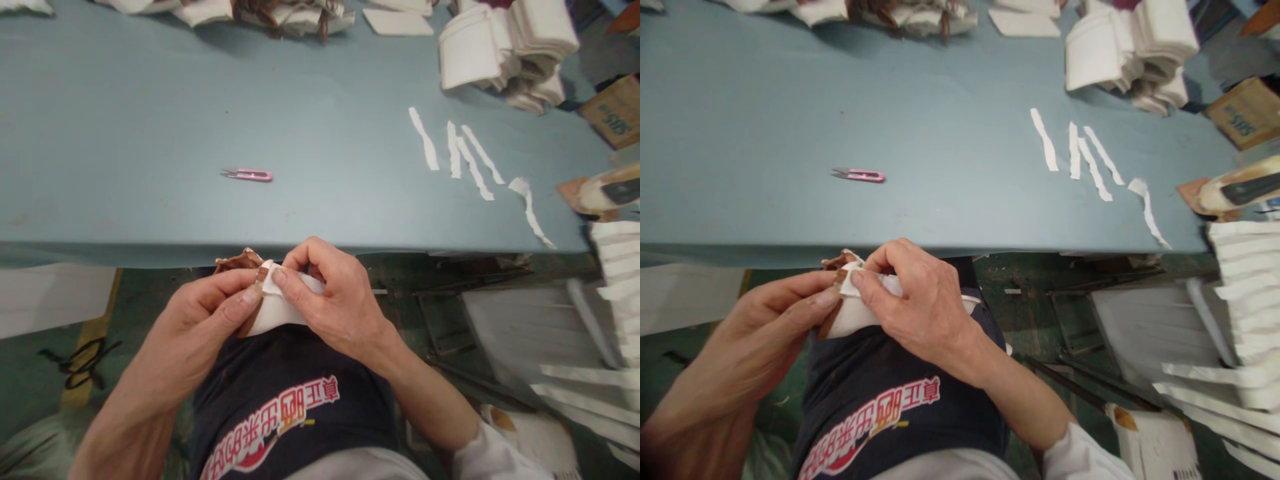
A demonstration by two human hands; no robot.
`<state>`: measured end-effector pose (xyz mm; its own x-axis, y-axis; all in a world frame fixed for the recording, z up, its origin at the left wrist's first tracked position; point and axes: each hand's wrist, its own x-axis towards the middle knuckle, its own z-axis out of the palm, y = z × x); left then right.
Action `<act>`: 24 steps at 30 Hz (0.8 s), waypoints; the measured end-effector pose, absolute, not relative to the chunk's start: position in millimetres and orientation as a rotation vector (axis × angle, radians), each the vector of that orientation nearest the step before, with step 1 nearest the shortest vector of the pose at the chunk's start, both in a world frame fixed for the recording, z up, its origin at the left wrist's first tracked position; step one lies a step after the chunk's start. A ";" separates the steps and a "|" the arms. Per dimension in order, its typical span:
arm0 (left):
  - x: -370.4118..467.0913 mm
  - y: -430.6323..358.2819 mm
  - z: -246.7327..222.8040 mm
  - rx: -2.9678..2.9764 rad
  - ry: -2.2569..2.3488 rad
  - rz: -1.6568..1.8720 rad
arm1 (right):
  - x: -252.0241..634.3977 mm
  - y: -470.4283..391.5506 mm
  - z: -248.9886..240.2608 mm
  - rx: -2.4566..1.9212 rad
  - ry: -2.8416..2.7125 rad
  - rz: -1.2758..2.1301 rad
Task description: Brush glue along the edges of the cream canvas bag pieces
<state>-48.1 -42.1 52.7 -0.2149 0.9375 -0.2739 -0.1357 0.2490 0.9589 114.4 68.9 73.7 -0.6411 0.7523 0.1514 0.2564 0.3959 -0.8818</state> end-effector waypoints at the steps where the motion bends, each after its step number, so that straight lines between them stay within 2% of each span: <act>1: -48.9 -42.9 52.0 0.810 1.397 1.220 | 113.7 68.1 73.9 -0.857 -2.115 1.183; 14: -48.9 -50.0 52.8 0.707 1.460 1.287 | 107.3 63.2 75.3 -0.911 -2.126 1.239; 24: -43.4 -44.1 55.7 0.568 1.396 1.469 | 101.5 63.2 70.3 -0.863 -2.117 1.316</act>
